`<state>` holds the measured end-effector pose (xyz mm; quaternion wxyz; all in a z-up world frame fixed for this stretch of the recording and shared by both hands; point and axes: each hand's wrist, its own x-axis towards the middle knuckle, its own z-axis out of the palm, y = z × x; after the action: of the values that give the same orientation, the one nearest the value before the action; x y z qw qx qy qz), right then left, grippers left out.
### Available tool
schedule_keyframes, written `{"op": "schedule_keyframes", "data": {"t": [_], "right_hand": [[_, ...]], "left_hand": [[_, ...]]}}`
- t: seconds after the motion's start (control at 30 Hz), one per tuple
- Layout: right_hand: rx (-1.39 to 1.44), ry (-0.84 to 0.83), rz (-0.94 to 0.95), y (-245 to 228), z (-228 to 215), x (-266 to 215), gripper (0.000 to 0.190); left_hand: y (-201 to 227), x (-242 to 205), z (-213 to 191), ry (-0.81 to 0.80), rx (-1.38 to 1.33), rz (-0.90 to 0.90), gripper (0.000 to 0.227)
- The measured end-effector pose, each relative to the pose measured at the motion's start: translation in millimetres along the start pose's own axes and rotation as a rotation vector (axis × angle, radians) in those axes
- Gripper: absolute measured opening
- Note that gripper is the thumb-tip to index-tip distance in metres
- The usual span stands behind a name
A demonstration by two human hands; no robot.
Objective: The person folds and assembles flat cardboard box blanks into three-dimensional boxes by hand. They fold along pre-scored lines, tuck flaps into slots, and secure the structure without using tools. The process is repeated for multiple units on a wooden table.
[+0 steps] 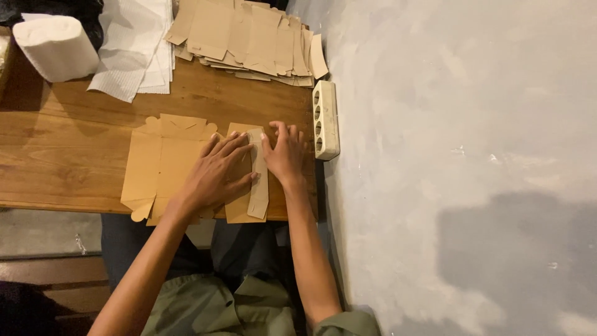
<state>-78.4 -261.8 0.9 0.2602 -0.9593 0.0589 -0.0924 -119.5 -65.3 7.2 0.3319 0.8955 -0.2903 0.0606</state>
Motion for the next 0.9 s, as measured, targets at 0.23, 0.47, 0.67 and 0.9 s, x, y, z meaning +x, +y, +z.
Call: {"op": "schedule_keyframes", "data": {"t": [0.23,0.47,0.67,0.9], "right_hand": [[0.03,0.008,-0.018,-1,-3,-3,0.038],[0.103,-0.039,0.005,-30,-33,-63,0.043],[0.12,-0.046,-0.009,-39,-47,-109,0.037],[0.137,-0.047,0.003,-41,-56,-141,0.037]], "left_hand": [[5,0,-7,0.002,-0.035,-0.001,0.064],[3,-1,-3,0.009,-0.017,-0.017,0.064],[-3,-2,-1,0.013,-0.029,0.01,0.064],[-1,-1,-3,-0.005,-0.042,0.002,0.062]]}}
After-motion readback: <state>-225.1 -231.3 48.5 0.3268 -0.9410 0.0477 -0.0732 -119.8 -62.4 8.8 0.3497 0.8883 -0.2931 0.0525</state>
